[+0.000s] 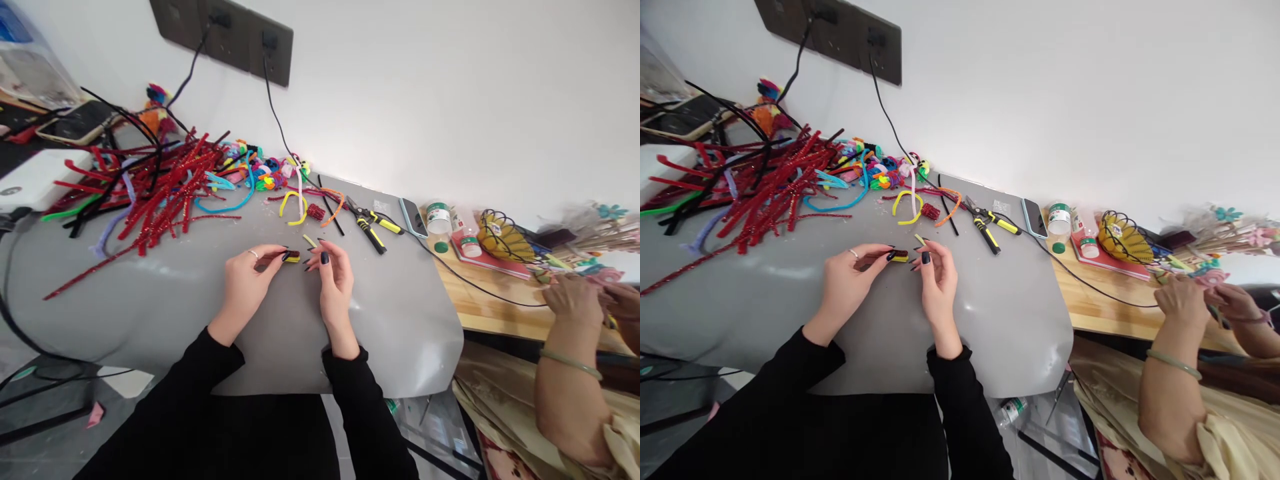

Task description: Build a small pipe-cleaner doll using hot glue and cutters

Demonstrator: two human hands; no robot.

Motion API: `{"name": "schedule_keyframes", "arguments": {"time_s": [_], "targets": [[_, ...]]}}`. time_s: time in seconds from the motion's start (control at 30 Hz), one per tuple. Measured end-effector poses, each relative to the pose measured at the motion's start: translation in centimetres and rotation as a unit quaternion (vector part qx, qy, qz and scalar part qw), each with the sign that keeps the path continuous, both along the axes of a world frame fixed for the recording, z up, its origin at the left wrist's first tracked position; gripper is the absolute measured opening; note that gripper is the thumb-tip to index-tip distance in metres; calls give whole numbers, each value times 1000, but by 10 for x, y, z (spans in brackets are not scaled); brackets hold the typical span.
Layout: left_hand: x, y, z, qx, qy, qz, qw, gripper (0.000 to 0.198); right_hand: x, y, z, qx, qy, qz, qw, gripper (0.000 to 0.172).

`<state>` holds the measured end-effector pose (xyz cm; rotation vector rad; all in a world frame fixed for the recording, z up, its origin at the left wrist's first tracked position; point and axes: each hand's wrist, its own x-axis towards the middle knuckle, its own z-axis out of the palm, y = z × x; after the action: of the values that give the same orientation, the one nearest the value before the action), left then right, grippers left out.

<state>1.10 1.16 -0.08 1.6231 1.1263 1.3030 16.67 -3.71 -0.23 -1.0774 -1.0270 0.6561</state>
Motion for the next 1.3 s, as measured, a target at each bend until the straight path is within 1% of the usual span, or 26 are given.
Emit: {"name": "schedule_keyframes", "arguments": {"time_s": [0.1, 0.2, 0.3, 0.33, 0.37, 0.43, 0.5, 0.57, 0.6, 0.67, 0.77, 0.87, 0.93, 0.97, 1.0, 1.03, 1.07, 1.13, 1.17, 1.23, 1.3], "targets": [[4, 8, 0, 34, 60, 13, 998, 20, 0, 2, 0, -15, 33, 14, 999, 36], [1, 24, 3, 87, 119, 40, 988, 24, 0, 4, 1, -33, 36, 30, 998, 39], [-14, 51, 8, 147, 183, 112, 966, 26, 0, 5, 1, -44, 27, 35, 998, 43], [-21, 63, 9, 156, 209, 131, 956, 26, 1, 5, 2, -45, 25, 37, 998, 44], [-28, 74, 10, 154, 233, 154, 948, 25, 1, 6, 1, -45, 24, 39, 998, 45], [-40, 97, 12, 127, 297, 174, 930, 22, 1, 6, 1, -42, 25, 43, 998, 45], [-47, 115, 14, 89, 367, 166, 911, 17, 0, 7, 0, -37, 30, 48, 998, 44], [-49, 127, 16, 69, 406, 155, 898, 14, 0, 8, -1, -34, 34, 52, 997, 42], [-49, 130, 17, 66, 410, 151, 897, 13, 0, 8, -1, -32, 35, 55, 997, 42], [-48, 132, 22, 76, 392, 146, 905, 14, 0, 8, -2, -29, 40, 60, 997, 41], [-49, 127, 35, 105, 353, 140, 919, 15, 0, 9, -3, -27, 47, 63, 997, 42], [-52, 115, 58, 114, 343, 151, 920, 21, 0, 9, -3, -30, 50, 63, 996, 44], [-52, 102, 74, 122, 336, 159, 920, 21, 0, 9, -2, -36, 50, 64, 996, 45], [-51, 94, 80, 140, 320, 178, 920, 16, 0, 9, -2, -38, 51, 63, 996, 45], [-50, 84, 85, 162, 301, 187, 921, 10, 0, 8, -1, -38, 53, 61, 996, 46], [-48, 72, 87, 186, 282, 180, 924, 8, 0, 8, 0, -35, 56, 60, 996, 46], [-46, 59, 87, 208, 262, 165, 928, 5, 1, 7, 1, -30, 63, 60, 996, 45], [-41, 31, 81, 257, 231, 117, 931, 7, 1, 5, 5, -18, 82, 65, 994, 44], [-38, 17, 75, 287, 213, 83, 930, 10, 0, 4, 8, -12, 91, 70, 993, 45], [-33, -9, 61, 316, 186, -5, 930, 17, -3, 1, 14, -2, 102, 85, 991, 48], [-30, -27, 48, 311, 169, -85, 932, 21, -8, -1, 22, 10, 104, 102, 989, 51]]}}
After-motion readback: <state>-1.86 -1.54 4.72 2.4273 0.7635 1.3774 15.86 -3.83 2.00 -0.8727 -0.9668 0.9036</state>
